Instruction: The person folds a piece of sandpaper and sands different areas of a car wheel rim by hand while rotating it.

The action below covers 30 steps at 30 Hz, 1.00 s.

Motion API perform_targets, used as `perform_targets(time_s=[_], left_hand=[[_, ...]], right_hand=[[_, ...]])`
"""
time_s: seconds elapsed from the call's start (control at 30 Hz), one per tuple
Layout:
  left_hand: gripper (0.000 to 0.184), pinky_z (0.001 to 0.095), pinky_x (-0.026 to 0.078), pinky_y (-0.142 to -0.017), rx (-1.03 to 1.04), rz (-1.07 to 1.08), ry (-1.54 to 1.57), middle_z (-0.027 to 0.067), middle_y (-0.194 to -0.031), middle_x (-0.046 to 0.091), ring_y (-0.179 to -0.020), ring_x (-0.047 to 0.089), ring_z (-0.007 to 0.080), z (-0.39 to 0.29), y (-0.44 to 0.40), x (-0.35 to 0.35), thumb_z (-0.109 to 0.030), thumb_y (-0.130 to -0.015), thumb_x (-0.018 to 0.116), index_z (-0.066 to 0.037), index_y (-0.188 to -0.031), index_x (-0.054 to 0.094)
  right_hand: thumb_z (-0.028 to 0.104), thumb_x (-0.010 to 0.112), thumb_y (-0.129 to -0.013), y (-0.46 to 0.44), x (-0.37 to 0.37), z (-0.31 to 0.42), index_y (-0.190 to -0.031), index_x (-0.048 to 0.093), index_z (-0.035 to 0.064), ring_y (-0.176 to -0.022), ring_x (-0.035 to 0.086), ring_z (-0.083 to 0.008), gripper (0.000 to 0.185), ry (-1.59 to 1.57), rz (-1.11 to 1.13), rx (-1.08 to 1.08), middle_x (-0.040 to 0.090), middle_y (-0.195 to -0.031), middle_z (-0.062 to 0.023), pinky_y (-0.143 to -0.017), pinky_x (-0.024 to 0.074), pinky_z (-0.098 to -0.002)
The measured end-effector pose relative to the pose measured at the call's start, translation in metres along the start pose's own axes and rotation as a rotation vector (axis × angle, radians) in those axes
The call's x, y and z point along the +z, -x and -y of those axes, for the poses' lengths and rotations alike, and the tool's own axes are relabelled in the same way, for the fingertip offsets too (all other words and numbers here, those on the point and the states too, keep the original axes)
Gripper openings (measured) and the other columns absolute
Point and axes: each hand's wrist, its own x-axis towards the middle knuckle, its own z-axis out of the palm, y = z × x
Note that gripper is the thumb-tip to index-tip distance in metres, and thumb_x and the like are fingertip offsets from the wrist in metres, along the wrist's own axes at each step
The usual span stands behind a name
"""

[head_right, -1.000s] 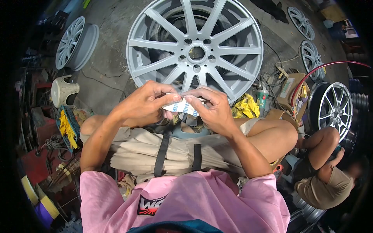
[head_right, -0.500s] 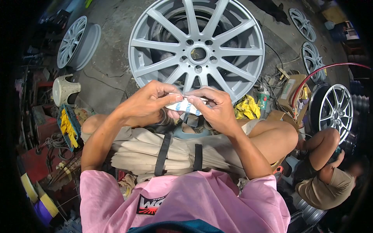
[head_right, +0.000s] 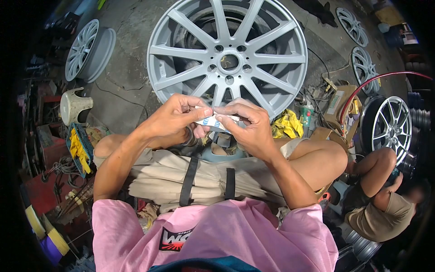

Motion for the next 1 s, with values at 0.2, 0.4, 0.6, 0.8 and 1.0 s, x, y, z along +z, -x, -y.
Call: perform_targets(time_s=[0.2,0.4,0.6,0.8,1.0], left_hand=[[0.026,0.0218,0.053,-0.063,0.078,-0.070,-0.111,0.0059,-0.090,0.075,-0.072,0.068,0.0075,0.000,0.000,0.006,-0.023,-0.107,0.068,0.002,-0.108,0.074],[0.029,0.0227,0.053,-0.064,-0.050,-0.014,-0.048,0.0055,-0.087,0.074,-0.069,0.066,0.0070,-0.008,0.004,0.003,-0.025,-0.108,0.066,0.003,-0.106,0.074],[0.030,0.0239,0.052,-0.065,-0.006,-0.028,-0.057,0.0047,-0.082,0.072,-0.070,0.064,0.0070,-0.012,0.006,0.007,-0.025,-0.108,0.066,0.003,-0.106,0.075],[0.028,0.0239,0.047,-0.062,0.104,-0.007,-0.265,0.0019,-0.081,0.070,-0.070,0.062,0.0058,-0.016,0.006,0.006,-0.024,-0.107,0.066,0.003,-0.103,0.076],[0.028,0.0253,0.045,-0.059,0.105,-0.070,-0.316,0.0030,-0.074,0.067,-0.068,0.061,0.0066,-0.014,0.005,0.004,-0.024,-0.106,0.066,0.002,-0.102,0.076]], right_hand=[[0.004,0.076,-0.095,0.001,0.003,0.003,-0.112,0.078,-0.0050,-0.089,0.069,-0.0134,0.019,-0.174,-0.027,0.258,0.074,-0.100,-0.0119,-0.077,0.0559,-0.0283],[0.006,0.073,-0.099,0.000,-0.002,0.010,-0.110,0.078,-0.0044,-0.086,0.068,-0.0104,0.017,0.134,-0.031,-0.038,0.075,-0.098,-0.0092,-0.070,0.0569,-0.0258],[0.007,0.071,-0.102,0.002,0.003,0.007,-0.113,0.078,-0.0028,-0.080,0.068,-0.0099,0.017,-0.324,-0.018,0.262,0.074,-0.098,-0.0076,-0.067,0.0555,-0.0221],[0.006,0.069,-0.103,0.003,0.001,0.013,-0.116,0.076,-0.0056,-0.074,0.068,-0.0099,0.019,-0.172,-0.006,0.179,0.073,-0.101,-0.0095,-0.066,0.0564,-0.0228],[0.008,0.069,-0.104,0.003,0.003,0.003,-0.116,0.075,-0.0055,-0.076,0.068,-0.0094,0.019,-0.354,0.017,0.262,0.073,-0.101,-0.0084,-0.067,0.0569,-0.0234]])
